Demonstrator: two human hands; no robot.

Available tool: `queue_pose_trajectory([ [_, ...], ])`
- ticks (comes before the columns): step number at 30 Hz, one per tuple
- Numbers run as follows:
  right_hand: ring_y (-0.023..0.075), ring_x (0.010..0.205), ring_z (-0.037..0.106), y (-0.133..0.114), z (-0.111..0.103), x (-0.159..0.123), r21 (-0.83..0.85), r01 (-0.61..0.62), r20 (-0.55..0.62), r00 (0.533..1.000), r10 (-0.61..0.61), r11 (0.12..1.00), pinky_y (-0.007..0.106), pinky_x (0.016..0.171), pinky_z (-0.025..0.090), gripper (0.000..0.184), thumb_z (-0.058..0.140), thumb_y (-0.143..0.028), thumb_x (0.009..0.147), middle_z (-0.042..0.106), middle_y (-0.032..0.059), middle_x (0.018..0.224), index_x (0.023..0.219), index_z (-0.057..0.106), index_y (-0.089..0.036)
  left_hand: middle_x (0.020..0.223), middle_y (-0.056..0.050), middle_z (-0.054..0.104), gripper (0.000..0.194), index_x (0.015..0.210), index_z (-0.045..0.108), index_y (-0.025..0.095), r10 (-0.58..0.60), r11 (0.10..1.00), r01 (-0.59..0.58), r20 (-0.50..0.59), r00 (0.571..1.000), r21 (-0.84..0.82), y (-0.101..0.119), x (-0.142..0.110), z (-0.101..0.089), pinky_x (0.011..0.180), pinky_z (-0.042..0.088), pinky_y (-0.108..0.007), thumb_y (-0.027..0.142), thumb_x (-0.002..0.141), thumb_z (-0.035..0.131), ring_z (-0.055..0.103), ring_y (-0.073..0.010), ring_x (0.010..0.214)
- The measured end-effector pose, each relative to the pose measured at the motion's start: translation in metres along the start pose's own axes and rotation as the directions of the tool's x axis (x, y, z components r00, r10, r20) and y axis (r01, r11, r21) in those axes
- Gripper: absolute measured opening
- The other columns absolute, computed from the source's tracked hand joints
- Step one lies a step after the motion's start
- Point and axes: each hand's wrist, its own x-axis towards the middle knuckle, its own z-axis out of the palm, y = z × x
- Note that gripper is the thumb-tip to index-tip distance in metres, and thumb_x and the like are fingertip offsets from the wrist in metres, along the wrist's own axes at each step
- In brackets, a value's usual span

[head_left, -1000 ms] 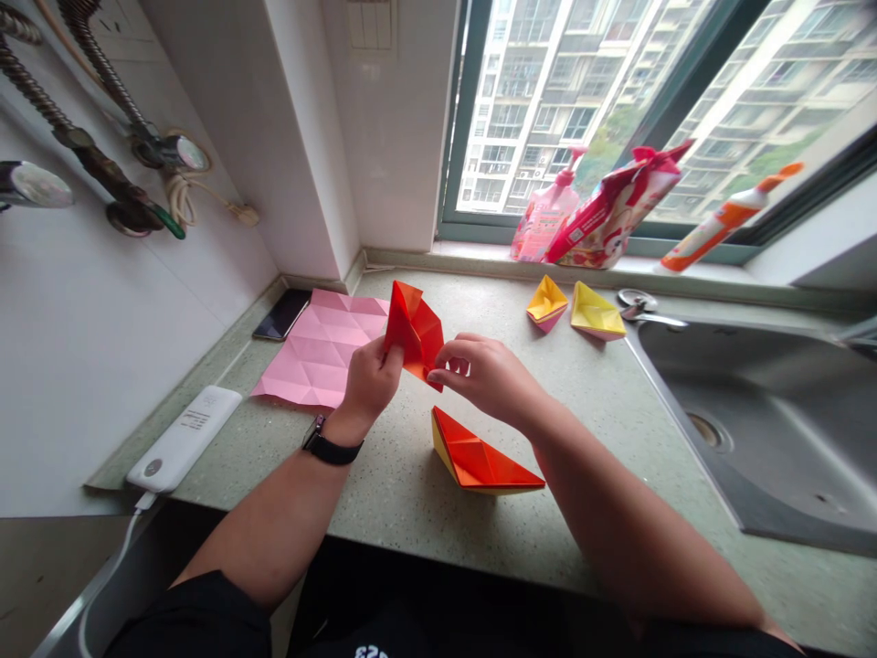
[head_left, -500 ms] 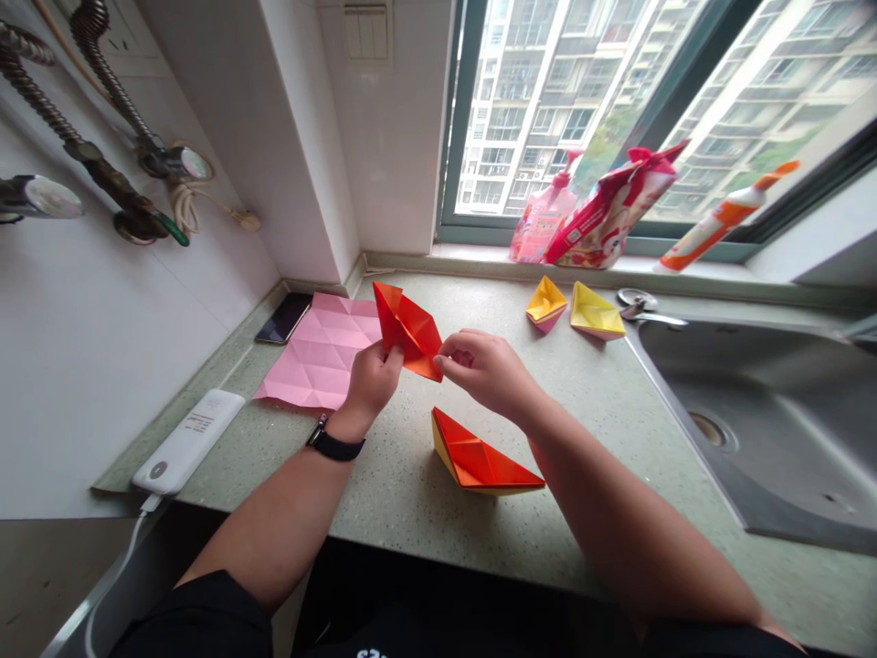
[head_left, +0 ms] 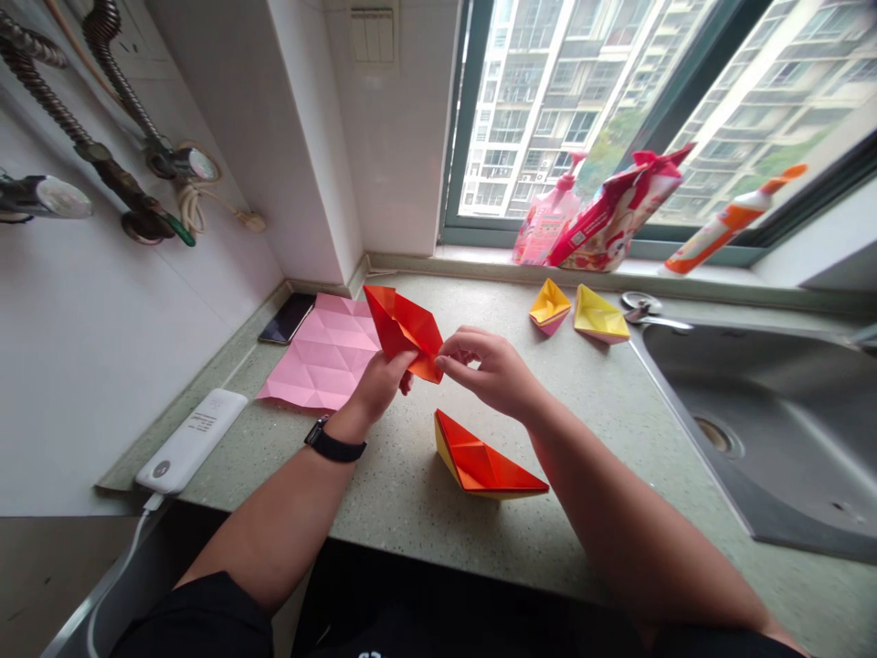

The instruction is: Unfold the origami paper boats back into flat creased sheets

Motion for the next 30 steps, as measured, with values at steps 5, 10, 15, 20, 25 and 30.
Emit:
queue_pose_trajectory([
  [5,0.0144,0.073,0.06,0.003,0.002,0.0,-0.054,0.087,0.036,0.996,-0.085,0.995,0.029,0.07,0.05,0.012,0.069,-0.025,0.098,0.063,0.0008,0.082,0.087,0.074,-0.022,0.075,-0.001,0.061,0.02,0.088,0.065,0.018,-0.041,0.993,0.053,0.113,0.993,-0.104,0.007,-0.007,0.007,0.049,0.047,-0.022,0.038,0.089,0.066,0.056,-0.0123,0.059],
  [10,0.0143,0.074,0.062,0.006,0.004,-0.001,-0.035,0.137,0.088,0.987,-0.133,0.99,0.029,0.071,0.054,0.013,0.07,-0.027,0.099,0.065,0.0021,0.087,0.088,0.074,-0.022,0.073,-0.002,0.062,0.018,0.083,0.063,0.018,-0.078,0.994,0.08,0.028,0.997,-0.079,0.004,-0.006,0.01,0.048,0.047,-0.021,0.035,0.09,0.064,0.055,-0.012,0.058],
  [15,0.0152,0.075,0.062,0.008,0.005,-0.001,-0.032,0.149,0.105,0.984,-0.145,0.988,0.03,0.072,0.054,0.014,0.07,-0.029,0.1,0.066,0.0027,0.088,0.089,0.074,-0.022,0.066,0.0,0.059,0.022,0.079,0.062,0.018,-0.073,0.996,0.075,0.031,0.997,-0.052,0.002,-0.006,0.011,0.047,0.044,-0.023,0.036,0.091,0.061,0.053,-0.0117,0.052],
  [20,0.0166,0.077,0.063,0.009,0.005,-0.002,-0.012,0.131,0.132,0.983,-0.129,0.991,0.032,0.074,0.055,0.017,0.069,-0.035,0.101,0.066,0.0036,0.09,0.089,0.075,-0.023,0.064,0.0,0.06,0.023,0.076,0.061,0.019,-0.07,0.998,0.07,0.014,0.997,-0.003,0.003,-0.008,0.01,0.049,0.043,-0.023,0.035,0.092,0.059,0.054,-0.0118,0.053],
  [25,0.0172,0.078,0.063,0.011,0.004,-0.002,0.015,0.149,0.129,0.98,-0.149,0.989,0.033,0.075,0.055,0.019,0.069,-0.037,0.101,0.066,0.0038,0.09,0.089,0.075,-0.024,0.068,0.0,0.061,0.021,0.079,0.061,0.019,-0.087,0.996,0.088,0.039,0.995,-0.027,0.005,-0.009,0.011,0.05,0.045,-0.023,0.035,0.091,0.059,0.056,-0.0121,0.055],
  [30,0.0167,0.077,0.062,0.013,0.005,-0.002,0.039,0.166,0.127,0.977,-0.17,0.985,0.033,0.074,0.054,0.018,0.07,-0.037,0.101,0.066,0.0032,0.09,0.089,0.075,-0.024,0.072,0.0,0.061,0.016,0.083,0.061,0.019,-0.076,0.992,0.085,0.098,0.992,-0.091,0.008,-0.009,0.012,0.049,0.045,-0.022,0.034,0.089,0.058,0.056,-0.0118,0.058],
])
